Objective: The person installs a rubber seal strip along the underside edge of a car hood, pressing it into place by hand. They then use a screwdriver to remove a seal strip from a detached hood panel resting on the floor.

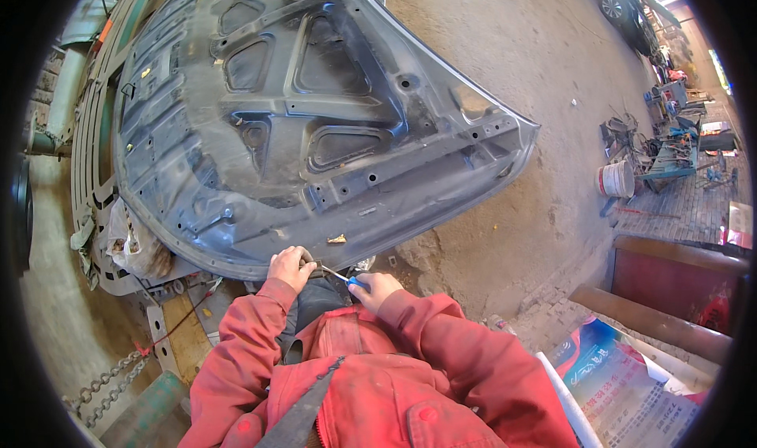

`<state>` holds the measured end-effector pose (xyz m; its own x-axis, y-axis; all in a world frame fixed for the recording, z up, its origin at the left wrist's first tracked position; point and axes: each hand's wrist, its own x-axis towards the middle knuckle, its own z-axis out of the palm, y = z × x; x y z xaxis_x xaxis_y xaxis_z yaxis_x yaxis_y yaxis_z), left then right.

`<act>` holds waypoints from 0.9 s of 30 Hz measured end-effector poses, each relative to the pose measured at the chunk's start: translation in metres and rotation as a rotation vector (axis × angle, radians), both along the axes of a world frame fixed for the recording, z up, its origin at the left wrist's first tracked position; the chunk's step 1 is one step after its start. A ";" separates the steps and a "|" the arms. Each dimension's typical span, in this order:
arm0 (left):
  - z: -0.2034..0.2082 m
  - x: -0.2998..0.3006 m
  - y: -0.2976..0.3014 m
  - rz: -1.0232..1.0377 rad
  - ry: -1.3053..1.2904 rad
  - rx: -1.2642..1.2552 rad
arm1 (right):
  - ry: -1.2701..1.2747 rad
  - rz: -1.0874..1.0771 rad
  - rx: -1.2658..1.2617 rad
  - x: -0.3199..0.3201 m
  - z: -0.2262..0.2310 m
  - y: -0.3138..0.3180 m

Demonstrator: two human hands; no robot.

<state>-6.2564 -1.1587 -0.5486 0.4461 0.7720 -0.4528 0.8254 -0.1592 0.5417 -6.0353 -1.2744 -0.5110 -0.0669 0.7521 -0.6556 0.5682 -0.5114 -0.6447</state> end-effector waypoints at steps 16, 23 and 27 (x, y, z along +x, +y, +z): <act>0.073 -0.043 -0.024 -0.019 -0.291 0.179 | -0.074 -0.162 -0.053 -0.010 -0.004 0.028; 0.093 -0.064 -0.032 0.131 -0.418 0.206 | 0.594 -0.253 -0.273 -0.054 0.040 0.044; 0.099 -0.076 -0.042 0.206 -0.477 0.190 | 0.820 -0.303 -0.347 -0.087 0.059 0.058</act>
<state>-6.3325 -1.2003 -0.4499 0.3992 0.9132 -0.0821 0.5199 -0.1517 0.8406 -6.1224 -1.2161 -0.4518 -0.4408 0.5847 -0.6811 -0.1844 -0.8016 -0.5688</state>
